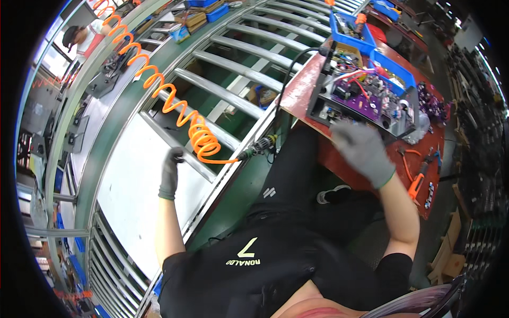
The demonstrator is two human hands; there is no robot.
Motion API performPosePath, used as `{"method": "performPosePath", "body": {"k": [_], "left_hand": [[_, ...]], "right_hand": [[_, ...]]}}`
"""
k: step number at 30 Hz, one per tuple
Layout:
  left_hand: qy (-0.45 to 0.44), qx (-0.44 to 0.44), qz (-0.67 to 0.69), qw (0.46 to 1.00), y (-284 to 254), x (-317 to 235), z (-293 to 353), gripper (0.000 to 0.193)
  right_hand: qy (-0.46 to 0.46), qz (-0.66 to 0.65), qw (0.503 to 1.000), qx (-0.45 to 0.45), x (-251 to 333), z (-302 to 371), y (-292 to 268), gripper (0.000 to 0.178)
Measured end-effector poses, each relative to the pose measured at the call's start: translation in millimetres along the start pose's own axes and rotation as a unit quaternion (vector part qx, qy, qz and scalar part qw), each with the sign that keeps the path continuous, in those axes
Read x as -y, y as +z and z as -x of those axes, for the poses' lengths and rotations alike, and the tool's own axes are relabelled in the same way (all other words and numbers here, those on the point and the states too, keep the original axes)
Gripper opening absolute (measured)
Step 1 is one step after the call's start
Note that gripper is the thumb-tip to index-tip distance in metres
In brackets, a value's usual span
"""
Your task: The person assembles an electronic component by securing a circuit board into a metal housing with screws using an electric screwdriver.
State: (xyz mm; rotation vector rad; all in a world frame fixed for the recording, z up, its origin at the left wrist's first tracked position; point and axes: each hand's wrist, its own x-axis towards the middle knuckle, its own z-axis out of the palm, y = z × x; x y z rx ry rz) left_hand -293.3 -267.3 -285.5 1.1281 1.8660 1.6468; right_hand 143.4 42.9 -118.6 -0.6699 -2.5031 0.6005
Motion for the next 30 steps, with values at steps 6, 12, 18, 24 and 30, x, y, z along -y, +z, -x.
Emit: {"method": "performPosePath", "body": {"k": [6, 12, 18, 24, 30], "left_hand": [[0.035, 0.123, -0.113, 0.985, 145, -19, -2, 0.066], [-0.071, 0.02, 0.351, 0.934, 231, 31, -38, 0.04], [-0.04, 0.043, 0.305, 0.95, 235, -125, -40, 0.051], [0.036, 0.311, 0.367, 0.876, 211, -302, -68, 0.058], [0.223, 0.332, 0.22, 0.89, 305, -397, -158, 0.053]], "right_hand": [[0.029, -0.082, 0.985, 0.148, -8, 18, 143, 0.027], [-0.054, 0.016, 0.985, 0.165, -35, -31, 236, 0.076], [-0.109, -0.24, 0.964, 0.011, -24, -15, 239, 0.086], [-0.017, -0.452, 0.89, -0.055, 95, -15, 102, 0.062], [0.029, -0.464, 0.868, -0.173, 75, -30, -39, 0.039]]}}
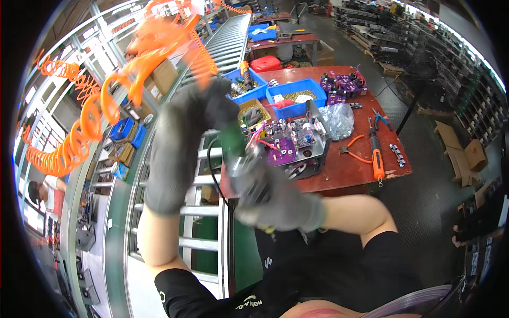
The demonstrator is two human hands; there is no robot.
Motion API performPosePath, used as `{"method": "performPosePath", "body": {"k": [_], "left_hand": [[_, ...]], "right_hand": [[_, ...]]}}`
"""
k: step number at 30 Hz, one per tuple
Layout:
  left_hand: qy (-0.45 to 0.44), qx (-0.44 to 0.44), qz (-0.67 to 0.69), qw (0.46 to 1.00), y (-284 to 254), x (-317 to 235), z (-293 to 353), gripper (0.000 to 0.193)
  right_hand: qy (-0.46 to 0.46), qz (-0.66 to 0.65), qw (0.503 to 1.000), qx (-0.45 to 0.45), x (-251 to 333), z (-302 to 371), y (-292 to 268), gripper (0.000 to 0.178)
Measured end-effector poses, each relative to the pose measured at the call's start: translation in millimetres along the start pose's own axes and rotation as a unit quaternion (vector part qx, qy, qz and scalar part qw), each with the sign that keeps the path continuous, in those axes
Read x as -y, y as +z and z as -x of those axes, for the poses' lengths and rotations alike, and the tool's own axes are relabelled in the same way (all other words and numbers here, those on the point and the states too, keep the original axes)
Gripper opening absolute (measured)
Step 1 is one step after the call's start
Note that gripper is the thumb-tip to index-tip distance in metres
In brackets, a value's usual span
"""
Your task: The person assembles an electronic component by securing a circuit board into a metal housing with screws using an electric screwdriver.
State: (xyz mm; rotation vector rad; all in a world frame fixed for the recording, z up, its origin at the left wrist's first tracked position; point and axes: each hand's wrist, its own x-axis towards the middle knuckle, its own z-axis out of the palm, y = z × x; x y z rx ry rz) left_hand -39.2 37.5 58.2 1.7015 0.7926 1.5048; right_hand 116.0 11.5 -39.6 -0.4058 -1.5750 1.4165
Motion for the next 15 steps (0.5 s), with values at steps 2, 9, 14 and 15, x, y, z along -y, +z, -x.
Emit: {"method": "performPosePath", "body": {"k": [2, 9, 14, 15], "left_hand": [[0.074, 0.074, -0.168, 0.98, -20, 46, -49, 0.046], [0.001, 0.342, -0.606, 0.718, -21, 211, -194, 0.036], [-0.003, 0.275, -0.527, 0.804, -59, 237, -202, 0.032], [-0.003, 0.227, -0.492, 0.84, -56, 218, -187, 0.028]], "right_hand": [[0.019, -0.013, 0.998, -0.053, 56, -11, -42, 0.03], [-0.221, 0.124, 0.951, -0.178, 172, -78, -132, 0.037], [-0.294, 0.258, 0.891, -0.232, 134, -147, -213, 0.033], [-0.28, 0.26, 0.892, -0.241, 119, -159, -222, 0.032]]}}
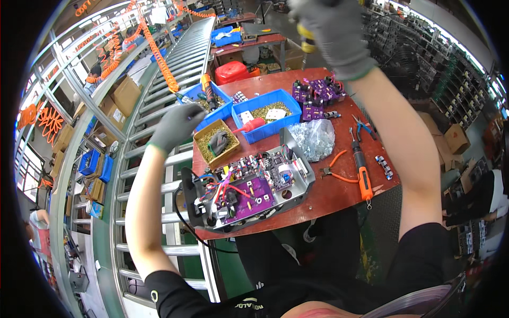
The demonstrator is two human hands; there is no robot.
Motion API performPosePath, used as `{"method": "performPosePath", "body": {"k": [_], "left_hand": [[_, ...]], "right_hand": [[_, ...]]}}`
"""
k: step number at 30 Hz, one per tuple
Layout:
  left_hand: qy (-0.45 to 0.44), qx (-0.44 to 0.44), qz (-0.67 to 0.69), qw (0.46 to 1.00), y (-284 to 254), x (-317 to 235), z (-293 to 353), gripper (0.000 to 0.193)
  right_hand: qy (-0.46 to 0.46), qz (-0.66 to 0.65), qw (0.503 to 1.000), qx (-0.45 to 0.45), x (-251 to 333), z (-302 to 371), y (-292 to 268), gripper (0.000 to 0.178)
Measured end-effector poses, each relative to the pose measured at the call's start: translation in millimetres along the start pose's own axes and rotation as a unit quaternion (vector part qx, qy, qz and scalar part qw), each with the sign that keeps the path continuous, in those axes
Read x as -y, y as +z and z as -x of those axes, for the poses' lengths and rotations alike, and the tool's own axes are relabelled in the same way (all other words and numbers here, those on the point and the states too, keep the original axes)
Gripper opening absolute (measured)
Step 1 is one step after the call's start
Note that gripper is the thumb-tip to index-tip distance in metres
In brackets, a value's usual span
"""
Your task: The person assembles an electronic component by securing a circuit board into a metal housing with screws using an electric screwdriver.
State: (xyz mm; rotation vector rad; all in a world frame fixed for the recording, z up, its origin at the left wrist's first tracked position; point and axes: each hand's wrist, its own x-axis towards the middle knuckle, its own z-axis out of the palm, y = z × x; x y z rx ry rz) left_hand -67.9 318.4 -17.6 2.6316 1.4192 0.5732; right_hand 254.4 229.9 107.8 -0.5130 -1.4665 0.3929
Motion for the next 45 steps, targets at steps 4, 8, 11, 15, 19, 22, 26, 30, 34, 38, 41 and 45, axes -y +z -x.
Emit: {"method": "performPosePath", "body": {"k": [4, 8, 11, 15, 19, 22, 26, 30, 34, 38, 41, 45], "left_hand": [[-0.114, -0.146, 0.128, 0.974, -9, -7, 102, 0.021], [-0.174, -0.244, 0.14, 0.944, 14, -29, 236, 0.016], [-0.203, -0.272, 0.077, 0.938, 22, -63, 296, 0.037], [-0.291, -0.324, 0.092, 0.896, 48, -70, 350, 0.049], [-0.431, -0.231, 0.197, 0.85, 50, -83, 353, 0.041], [-0.377, -0.336, 0.164, 0.848, 84, -63, 361, 0.052], [-0.367, -0.329, 0.201, 0.847, 99, -62, 369, 0.051], [-0.377, -0.332, 0.233, 0.833, 101, -68, 369, 0.051], [-0.348, -0.284, 0.243, 0.86, 97, -77, 355, 0.035], [-0.318, -0.298, 0.2, 0.878, 104, -80, 337, 0.05], [-0.272, -0.278, 0.237, 0.89, 99, -93, 320, 0.047], [-0.192, -0.225, 0.316, 0.902, 96, -126, 290, 0.042]], "right_hand": [[-0.213, 0.315, 0.921, -0.087, -186, -9, 25, 0.035], [-0.004, 0.108, 0.994, -0.031, -279, 31, 45, 0.038], [0.063, 0.071, 0.995, -0.015, -333, 52, 65, 0.042], [0.075, 0.074, 0.994, 0.009, -352, 60, 60, 0.043], [0.064, 0.098, 0.993, 0.029, -364, 64, 56, 0.041], [0.056, 0.089, 0.994, 0.039, -374, 71, 65, 0.042], [0.117, 0.093, 0.988, 0.024, -387, 83, 62, 0.045], [0.132, 0.076, 0.988, 0.01, -386, 82, 58, 0.047], [0.078, 0.082, 0.993, 0.023, -361, 64, 62, 0.045], [0.015, 0.085, 0.996, 0.03, -339, 37, 64, 0.043], [0.012, 0.084, 0.996, 0.021, -314, 23, 67, 0.043], [0.012, 0.072, 0.997, 0.004, -263, 8, 62, 0.043]]}}
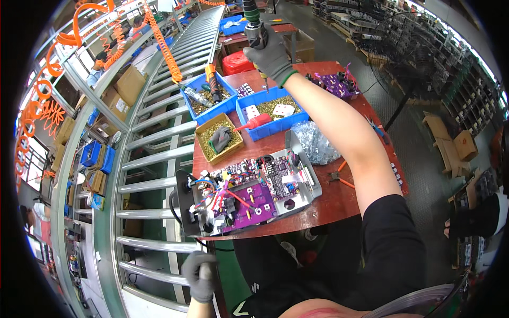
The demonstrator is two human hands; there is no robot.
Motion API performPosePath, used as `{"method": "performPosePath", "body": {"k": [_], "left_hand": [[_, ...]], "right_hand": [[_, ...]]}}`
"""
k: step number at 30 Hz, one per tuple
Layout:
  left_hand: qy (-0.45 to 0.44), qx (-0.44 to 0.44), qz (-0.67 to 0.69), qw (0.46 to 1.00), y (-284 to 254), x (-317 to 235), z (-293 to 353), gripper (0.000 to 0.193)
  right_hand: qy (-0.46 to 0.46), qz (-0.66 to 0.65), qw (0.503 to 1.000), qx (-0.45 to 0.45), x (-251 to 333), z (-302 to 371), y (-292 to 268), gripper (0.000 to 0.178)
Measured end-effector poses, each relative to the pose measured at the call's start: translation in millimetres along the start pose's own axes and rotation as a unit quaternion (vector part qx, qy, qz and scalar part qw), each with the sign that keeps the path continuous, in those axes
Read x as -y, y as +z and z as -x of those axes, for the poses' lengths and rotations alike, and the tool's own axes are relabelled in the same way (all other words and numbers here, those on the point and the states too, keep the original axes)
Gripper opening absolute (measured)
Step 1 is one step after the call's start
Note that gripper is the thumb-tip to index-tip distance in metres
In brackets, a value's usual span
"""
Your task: The person assembles an electronic component by securing a circuit board into a metal housing with screws using an electric screwdriver.
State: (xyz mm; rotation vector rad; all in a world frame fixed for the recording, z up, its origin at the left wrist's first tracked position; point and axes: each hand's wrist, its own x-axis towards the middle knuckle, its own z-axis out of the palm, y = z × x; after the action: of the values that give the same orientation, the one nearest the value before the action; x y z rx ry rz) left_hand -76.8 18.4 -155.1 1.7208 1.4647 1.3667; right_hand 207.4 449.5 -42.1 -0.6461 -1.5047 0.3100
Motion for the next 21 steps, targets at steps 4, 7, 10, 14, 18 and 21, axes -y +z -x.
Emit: {"method": "performPosePath", "body": {"k": [4, 7, 10, 14, 18, 21], "left_hand": [[-0.022, 0.205, 0.251, 0.946, 55, -32, -4, 0.041], [-0.145, 0.287, 0.445, 0.836, 111, -52, -4, 0.053], [-0.2, 0.301, 0.572, 0.737, 182, -72, -22, 0.055], [-0.249, 0.256, 0.678, 0.643, 273, -78, -46, 0.052], [-0.262, 0.204, 0.785, 0.524, 309, -96, -45, 0.051], [-0.232, 0.248, 0.816, 0.468, 317, -99, -38, 0.046]], "right_hand": [[-0.044, 0.004, 0.999, -0.027, 48, -6, -33, 0.038], [-0.072, 0.03, 0.997, -0.023, 95, 1, -63, 0.038], [-0.044, -0.018, 0.999, -0.026, 151, 18, -104, 0.033], [0.09, -0.056, 0.994, -0.011, 254, 58, -142, 0.032], [0.103, -0.169, 0.98, 0.022, 309, 91, -183, 0.032], [0.115, -0.063, 0.991, -0.011, 324, 106, -195, 0.031]]}}
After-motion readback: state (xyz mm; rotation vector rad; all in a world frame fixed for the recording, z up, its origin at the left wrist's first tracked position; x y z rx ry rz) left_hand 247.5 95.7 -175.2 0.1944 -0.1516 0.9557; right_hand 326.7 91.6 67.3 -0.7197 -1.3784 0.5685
